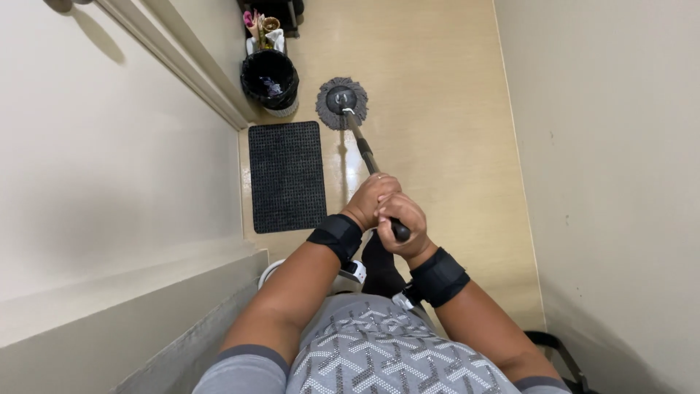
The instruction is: The person mops a tiled floor using a spin mop, moving back and forth across the entryway and around a shoe rack. The person navigates around a black mat and a spin mop bucket while cleaning the floor surface.
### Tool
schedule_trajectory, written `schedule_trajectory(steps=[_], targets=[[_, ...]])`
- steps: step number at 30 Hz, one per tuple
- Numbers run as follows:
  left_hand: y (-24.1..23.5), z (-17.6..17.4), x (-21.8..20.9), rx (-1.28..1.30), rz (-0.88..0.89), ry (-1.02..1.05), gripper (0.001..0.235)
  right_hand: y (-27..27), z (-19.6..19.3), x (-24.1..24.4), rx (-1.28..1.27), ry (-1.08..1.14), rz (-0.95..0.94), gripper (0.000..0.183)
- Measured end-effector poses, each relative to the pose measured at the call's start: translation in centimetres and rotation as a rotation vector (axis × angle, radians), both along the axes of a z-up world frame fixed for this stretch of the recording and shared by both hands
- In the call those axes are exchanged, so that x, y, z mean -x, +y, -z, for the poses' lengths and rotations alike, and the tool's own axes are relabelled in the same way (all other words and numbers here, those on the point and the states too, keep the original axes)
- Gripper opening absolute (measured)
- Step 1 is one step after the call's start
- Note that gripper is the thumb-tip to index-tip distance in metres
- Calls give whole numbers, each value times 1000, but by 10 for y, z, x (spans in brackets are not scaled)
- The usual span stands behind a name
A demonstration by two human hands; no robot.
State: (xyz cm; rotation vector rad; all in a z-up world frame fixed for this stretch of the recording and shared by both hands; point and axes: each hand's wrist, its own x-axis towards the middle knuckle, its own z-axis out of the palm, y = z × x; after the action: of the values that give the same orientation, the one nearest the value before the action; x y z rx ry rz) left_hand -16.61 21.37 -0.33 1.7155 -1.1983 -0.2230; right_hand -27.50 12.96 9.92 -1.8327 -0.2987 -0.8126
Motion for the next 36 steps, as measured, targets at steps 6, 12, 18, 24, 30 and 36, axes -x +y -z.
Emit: schedule_trajectory(steps=[6,12,18,24,30,36], targets=[[-13,-1,-17,218,15,-104,17,-24,4,-20,85,-45,-71,12],[-53,17,-67,129,-31,-42,16,-71,11,-64,175,1,-125,15],[-117,28,-126,49,-120,-122,18,-134,23,-119,100,-36,-97,12],[-146,25,-149,-5,-257,-75,29,-168,-4,-121,171,169,-48,16],[-200,38,-173,-66,-205,23,40,-191,-5,-122,64,388,186,9],[-230,50,-199,43,-121,-7,34,-207,-17,-129,-142,607,267,14]])
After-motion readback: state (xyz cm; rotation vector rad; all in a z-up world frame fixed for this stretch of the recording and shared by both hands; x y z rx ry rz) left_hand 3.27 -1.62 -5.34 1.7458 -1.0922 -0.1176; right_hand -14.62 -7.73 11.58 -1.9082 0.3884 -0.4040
